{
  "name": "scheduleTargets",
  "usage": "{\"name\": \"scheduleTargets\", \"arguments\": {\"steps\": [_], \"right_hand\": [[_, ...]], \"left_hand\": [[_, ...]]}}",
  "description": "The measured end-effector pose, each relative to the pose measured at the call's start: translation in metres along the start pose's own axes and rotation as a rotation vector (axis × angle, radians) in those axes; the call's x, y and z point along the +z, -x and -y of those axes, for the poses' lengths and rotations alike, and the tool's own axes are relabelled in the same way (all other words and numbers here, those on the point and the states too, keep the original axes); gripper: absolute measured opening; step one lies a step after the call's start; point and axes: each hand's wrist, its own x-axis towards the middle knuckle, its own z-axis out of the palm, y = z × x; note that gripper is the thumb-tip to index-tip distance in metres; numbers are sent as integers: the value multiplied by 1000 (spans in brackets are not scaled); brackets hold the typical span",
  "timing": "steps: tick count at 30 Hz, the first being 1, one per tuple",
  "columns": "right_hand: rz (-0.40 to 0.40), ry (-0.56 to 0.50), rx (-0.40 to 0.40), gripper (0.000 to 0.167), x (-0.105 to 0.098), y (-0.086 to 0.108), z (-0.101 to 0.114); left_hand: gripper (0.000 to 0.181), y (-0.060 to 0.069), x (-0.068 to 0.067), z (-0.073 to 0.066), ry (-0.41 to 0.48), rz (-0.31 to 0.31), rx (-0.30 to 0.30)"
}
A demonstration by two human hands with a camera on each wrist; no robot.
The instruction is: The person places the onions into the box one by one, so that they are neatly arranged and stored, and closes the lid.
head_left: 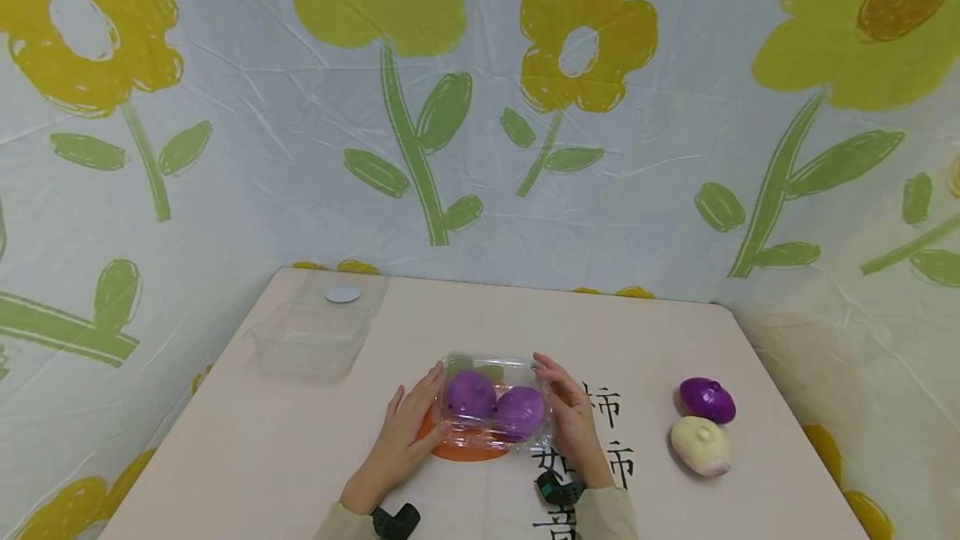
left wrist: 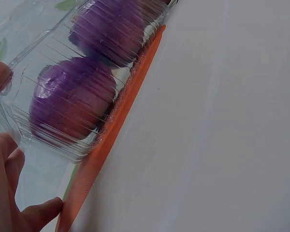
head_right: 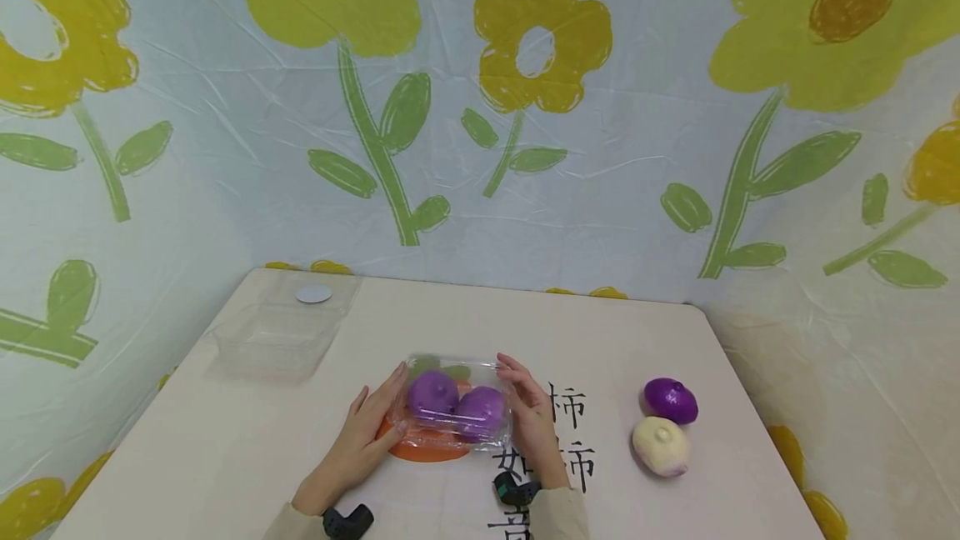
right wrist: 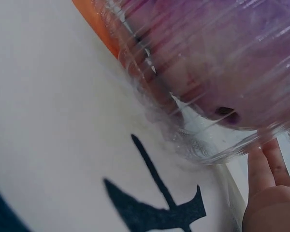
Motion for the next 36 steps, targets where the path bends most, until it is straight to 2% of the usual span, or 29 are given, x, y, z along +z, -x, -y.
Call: {"name": "scheduleTargets", "arguments": {"steps": [9, 15, 23, 26, 31, 36], "right_hand": [[-11, 3, 0, 24, 0, 0, -2], [-15, 3, 2, 25, 0, 0, -2], [-27, -22, 26, 23, -1, 0, -3], [-8, -21, 28, 26, -2, 0, -3], [28, -27, 18, 31, -3, 0, -2], [25, -20, 9, 30, -2, 1, -1]], "left_hand": [[73, 1, 0, 1, 15, -4, -2], [80, 1, 1, 1, 63, -6, -35], [53, 1, -3, -3, 115, -13, -26], [52, 1, -3, -3, 138, -14, -22], [53, 2, -2, -1, 121, -1, -32], [56, 3, -1, 0, 93, 1, -23]]}}
